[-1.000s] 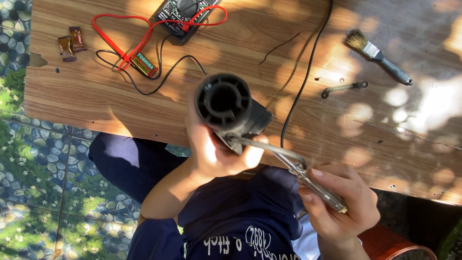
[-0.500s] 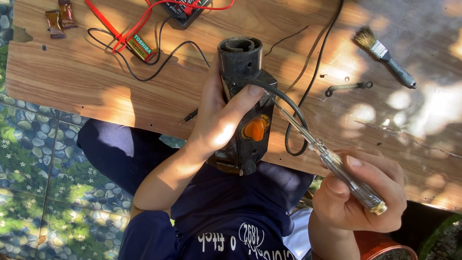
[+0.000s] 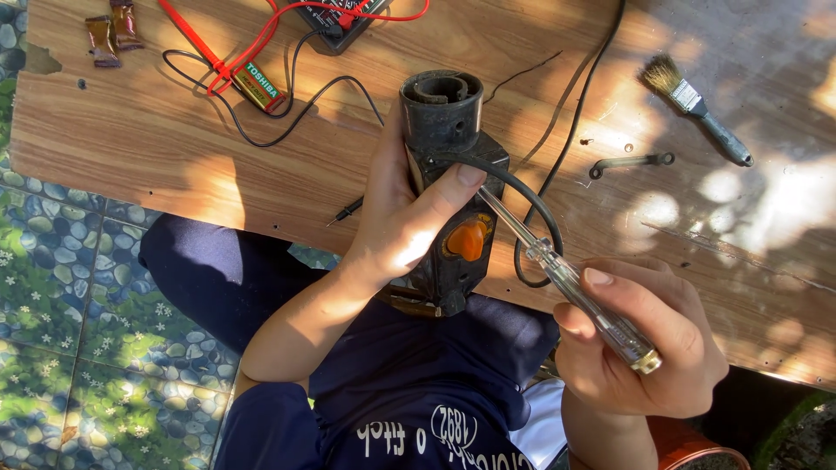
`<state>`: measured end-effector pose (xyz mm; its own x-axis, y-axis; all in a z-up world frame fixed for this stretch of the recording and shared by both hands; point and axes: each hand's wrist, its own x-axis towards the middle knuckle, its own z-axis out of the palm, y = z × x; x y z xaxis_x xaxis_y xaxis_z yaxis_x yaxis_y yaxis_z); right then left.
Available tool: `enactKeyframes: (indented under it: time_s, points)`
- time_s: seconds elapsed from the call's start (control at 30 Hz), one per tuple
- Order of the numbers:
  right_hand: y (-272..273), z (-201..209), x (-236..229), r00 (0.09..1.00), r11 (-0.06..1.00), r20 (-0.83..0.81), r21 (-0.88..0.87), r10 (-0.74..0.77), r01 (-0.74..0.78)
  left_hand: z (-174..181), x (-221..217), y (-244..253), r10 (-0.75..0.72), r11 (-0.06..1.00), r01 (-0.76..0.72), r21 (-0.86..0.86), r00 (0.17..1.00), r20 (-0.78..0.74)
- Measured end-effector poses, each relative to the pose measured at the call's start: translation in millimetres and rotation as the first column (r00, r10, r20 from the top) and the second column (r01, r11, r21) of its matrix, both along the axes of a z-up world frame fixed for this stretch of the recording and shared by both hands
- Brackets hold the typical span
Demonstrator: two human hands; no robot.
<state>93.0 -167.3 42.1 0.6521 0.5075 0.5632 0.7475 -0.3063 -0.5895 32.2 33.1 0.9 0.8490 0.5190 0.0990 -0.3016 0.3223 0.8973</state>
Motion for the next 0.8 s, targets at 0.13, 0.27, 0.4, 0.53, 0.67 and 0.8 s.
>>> enactKeyframes:
  time_s: [0.13,0.27,0.4,0.53,0.67,0.8]
  points:
    - [0.1,-5.8,6.5,0.991,0.986,0.052,0.107,0.126,-0.131,0.4,0.6,-0.5,0.014,1.000,-0.014,0.007,1.000,-0.001]
    - [3.0,-10.4,0.9,1.000,0.993,0.010,0.121,-0.007,0.006,4.9,-0.5,-0.8,0.025,0.999,-0.025,0.025,0.999,-0.021]
    - [6.9,-5.0,-0.4,0.996,0.996,0.087,0.089,-0.015,0.008,2.1,-0.5,-0.9,0.017,1.000,-0.016,0.016,1.000,-0.012]
    - [10.9,4.6,-2.6,0.998,0.998,-0.001,0.013,0.067,-0.067,2.4,0.3,0.1,0.021,0.999,-0.020,0.031,0.999,-0.025]
    - [11.7,13.3,1.0,0.986,0.986,-0.051,-0.047,0.158,-0.160,0.9,2.5,-0.2,0.011,1.000,-0.011,0.006,1.000,-0.016]
    - [16.0,17.4,2.4,0.989,0.991,-0.072,-0.038,0.126,-0.129,-0.8,4.6,-1.2,-0.003,1.000,0.003,0.009,1.000,-0.001]
